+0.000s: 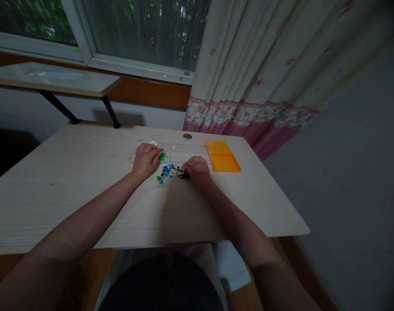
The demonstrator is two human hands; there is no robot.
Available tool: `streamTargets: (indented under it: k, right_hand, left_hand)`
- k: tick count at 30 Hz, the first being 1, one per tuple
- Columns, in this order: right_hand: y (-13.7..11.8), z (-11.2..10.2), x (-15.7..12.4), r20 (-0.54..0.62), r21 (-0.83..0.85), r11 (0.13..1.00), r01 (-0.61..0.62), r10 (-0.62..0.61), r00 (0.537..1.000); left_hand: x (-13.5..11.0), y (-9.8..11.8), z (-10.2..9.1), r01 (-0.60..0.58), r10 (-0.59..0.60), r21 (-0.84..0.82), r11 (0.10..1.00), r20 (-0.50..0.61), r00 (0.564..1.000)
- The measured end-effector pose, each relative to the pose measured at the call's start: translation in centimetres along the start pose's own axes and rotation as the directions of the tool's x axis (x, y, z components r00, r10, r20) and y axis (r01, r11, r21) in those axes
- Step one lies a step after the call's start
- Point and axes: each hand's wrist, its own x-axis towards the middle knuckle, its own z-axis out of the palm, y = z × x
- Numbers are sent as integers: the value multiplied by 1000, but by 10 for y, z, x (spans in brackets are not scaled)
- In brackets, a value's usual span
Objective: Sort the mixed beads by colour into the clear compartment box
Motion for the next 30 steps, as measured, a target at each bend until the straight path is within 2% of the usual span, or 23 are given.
streamTargets:
  k: [3, 6, 9, 12, 18, 21, 26, 30]
  right_hand:
    - [2, 4, 3, -82, 257, 966, -13, 36, 996]
    - [-2, 8, 5, -111, 480, 877, -27, 91, 990]
    - [-8, 9, 4, -74, 613, 789, -42, 110, 991]
    - [-16, 8, 2, 7, 710, 699, -80, 107, 994]
    - [-26, 5, -2, 158, 822, 529, -212, 145, 977]
    - [-28, 5, -3, 196, 841, 481, -249, 159, 968]
    - [-29, 3, -3, 204, 850, 456, -264, 177, 963]
    - [-30, 1, -3, 181, 836, 492, -242, 169, 969]
  left_hand:
    - [0, 8, -3, -117, 119, -50, 992, 29, 992]
    - [-1, 20, -7, -245, 250, -75, 967, 68, 966]
    - [-2, 30, -10, -331, 336, -65, 941, 106, 936]
    - [-2, 34, -12, -353, 357, -59, 934, 111, 927]
    - [-1, 32, -11, -326, 333, -79, 942, 98, 938]
    - [-3, 30, -10, -357, 362, -80, 931, 59, 930]
    - [-4, 27, -7, -398, 398, -67, 915, -8, 917]
    - [-4, 24, -6, -412, 412, -78, 908, -24, 911]
